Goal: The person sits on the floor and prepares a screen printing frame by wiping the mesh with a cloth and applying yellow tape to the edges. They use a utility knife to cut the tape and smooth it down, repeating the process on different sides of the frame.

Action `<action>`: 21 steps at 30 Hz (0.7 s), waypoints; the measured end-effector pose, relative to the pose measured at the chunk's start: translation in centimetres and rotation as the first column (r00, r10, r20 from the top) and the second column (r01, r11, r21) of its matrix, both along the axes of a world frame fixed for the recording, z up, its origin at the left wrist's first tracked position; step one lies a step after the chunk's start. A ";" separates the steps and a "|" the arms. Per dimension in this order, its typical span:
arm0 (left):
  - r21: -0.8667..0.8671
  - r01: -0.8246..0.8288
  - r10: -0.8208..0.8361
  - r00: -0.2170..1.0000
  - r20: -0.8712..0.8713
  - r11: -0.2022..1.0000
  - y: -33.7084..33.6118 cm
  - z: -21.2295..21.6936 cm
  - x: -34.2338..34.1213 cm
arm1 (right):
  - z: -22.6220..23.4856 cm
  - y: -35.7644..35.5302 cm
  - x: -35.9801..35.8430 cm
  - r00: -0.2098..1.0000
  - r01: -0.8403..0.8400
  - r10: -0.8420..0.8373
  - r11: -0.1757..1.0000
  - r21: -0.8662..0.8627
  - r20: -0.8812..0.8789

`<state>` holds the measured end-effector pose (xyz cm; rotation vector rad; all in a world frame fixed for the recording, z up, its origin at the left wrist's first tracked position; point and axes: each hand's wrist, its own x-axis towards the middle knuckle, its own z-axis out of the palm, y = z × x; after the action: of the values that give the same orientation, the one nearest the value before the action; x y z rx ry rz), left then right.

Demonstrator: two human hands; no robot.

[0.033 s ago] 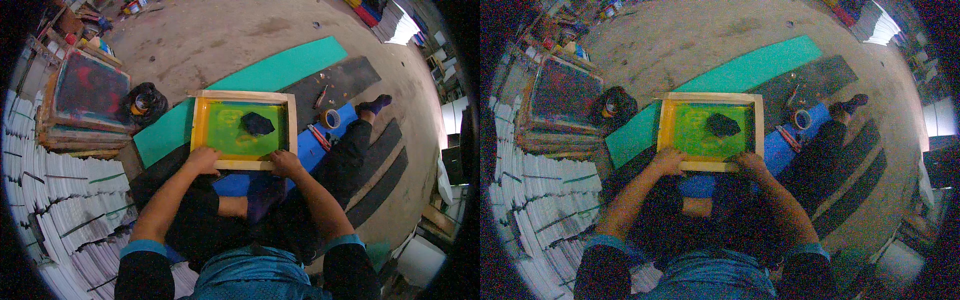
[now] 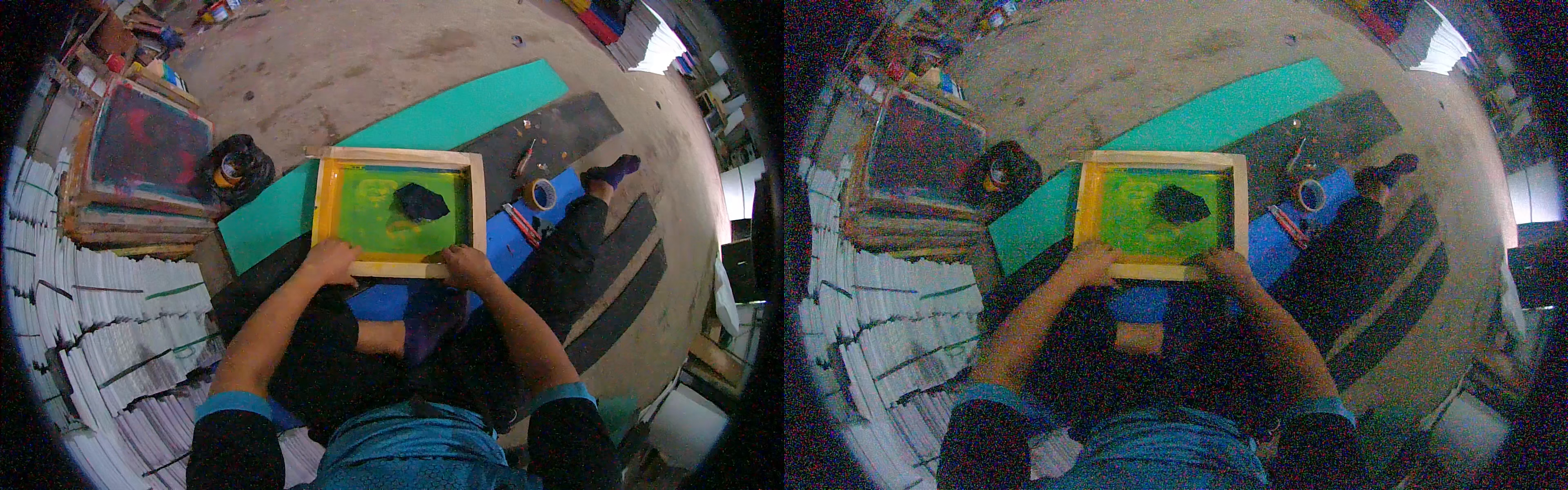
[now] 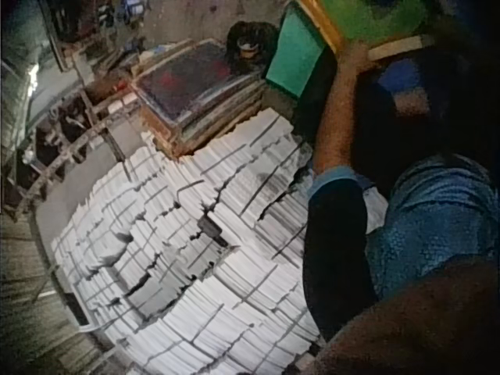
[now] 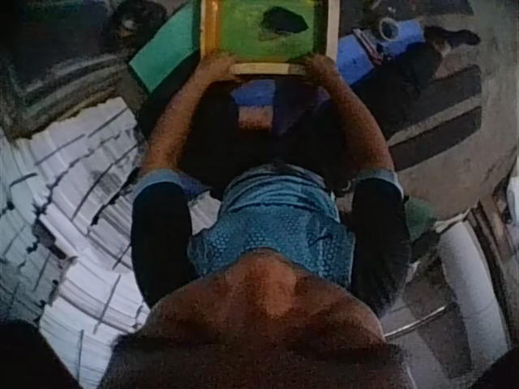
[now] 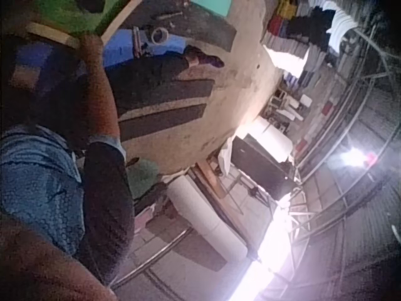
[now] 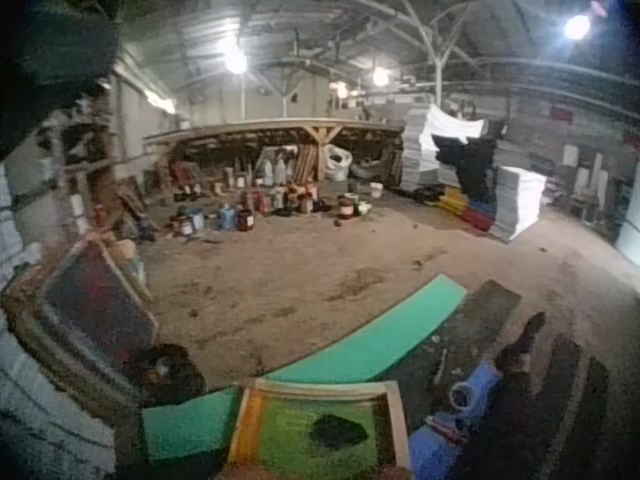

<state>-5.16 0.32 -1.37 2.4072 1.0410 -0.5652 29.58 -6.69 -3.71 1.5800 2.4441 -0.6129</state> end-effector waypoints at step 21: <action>0.044 -0.750 0.700 0.635 0.327 0.660 1.0 -2.5 -5.6 | -0.2 4.1 -15.6 0.978 -0.003 -0.013 0.997 -0.073 -0.209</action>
<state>-10.80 1.33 -3.89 1.8472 1.8317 0.1750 14.01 -2.60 -3.95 1.5658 2.5312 -0.9023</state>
